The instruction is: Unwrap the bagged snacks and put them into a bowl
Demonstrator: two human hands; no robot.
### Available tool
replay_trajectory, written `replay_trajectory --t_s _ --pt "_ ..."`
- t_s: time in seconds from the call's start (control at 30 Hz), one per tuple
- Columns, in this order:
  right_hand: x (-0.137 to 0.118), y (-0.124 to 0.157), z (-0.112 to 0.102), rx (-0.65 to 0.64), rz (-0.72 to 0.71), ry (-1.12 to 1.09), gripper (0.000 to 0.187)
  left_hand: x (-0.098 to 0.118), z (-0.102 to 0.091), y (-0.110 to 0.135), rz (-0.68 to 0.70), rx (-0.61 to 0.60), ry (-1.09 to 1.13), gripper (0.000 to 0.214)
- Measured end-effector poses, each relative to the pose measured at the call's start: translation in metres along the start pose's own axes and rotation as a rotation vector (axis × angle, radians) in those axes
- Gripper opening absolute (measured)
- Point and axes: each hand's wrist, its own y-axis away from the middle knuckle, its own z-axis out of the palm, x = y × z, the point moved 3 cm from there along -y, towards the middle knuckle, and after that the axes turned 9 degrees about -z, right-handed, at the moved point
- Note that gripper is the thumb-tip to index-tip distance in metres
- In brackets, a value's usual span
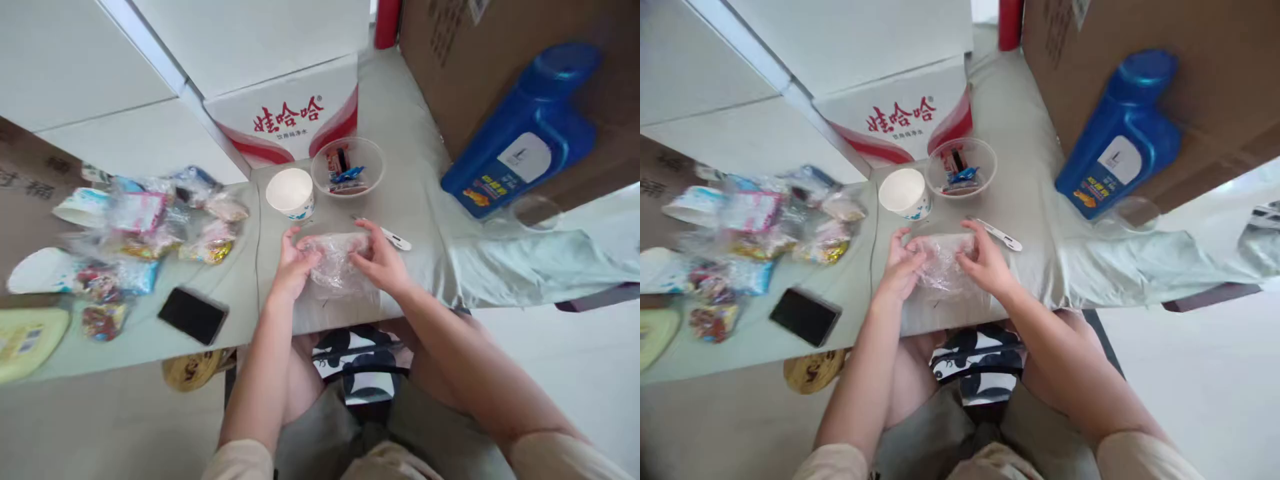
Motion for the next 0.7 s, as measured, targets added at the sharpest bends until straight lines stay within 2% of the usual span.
replay_trajectory --t_s 0.07,0.17,0.23,0.3,0.33,0.47,0.57,0.7 --pt "0.001 -0.001 0.002 0.038 -0.038 -0.102 0.073 -0.006 0.001 0.000 -0.100 -0.016 -0.107 0.079" --pt "0.002 -0.002 0.005 0.030 -0.034 -0.248 0.080 -0.010 0.000 -0.001 -0.142 -0.009 -0.209 0.064" --pt "0.003 -0.004 0.006 -0.038 0.026 -0.301 0.067 -0.008 -0.001 -0.002 -0.100 0.010 -0.224 0.053" --pt "0.003 -0.004 0.007 -0.124 0.118 -0.256 0.038 -0.006 -0.002 -0.001 -0.081 0.007 -0.194 0.050" --pt "0.002 -0.004 0.006 -0.145 0.150 -0.224 0.030 -0.005 -0.002 0.000 -0.097 -0.004 -0.179 0.052" --pt "-0.005 -0.004 0.003 -0.079 0.146 -0.179 0.033 -0.009 0.002 0.005 -0.268 -0.065 -0.233 0.071" --pt "-0.007 -0.004 0.006 -0.089 0.165 -0.184 0.035 -0.012 0.004 0.006 -0.349 -0.022 -0.319 0.057" --pt "-0.008 -0.003 0.008 -0.069 0.189 -0.327 0.032 -0.007 0.002 0.007 -0.345 0.054 -0.267 0.044"
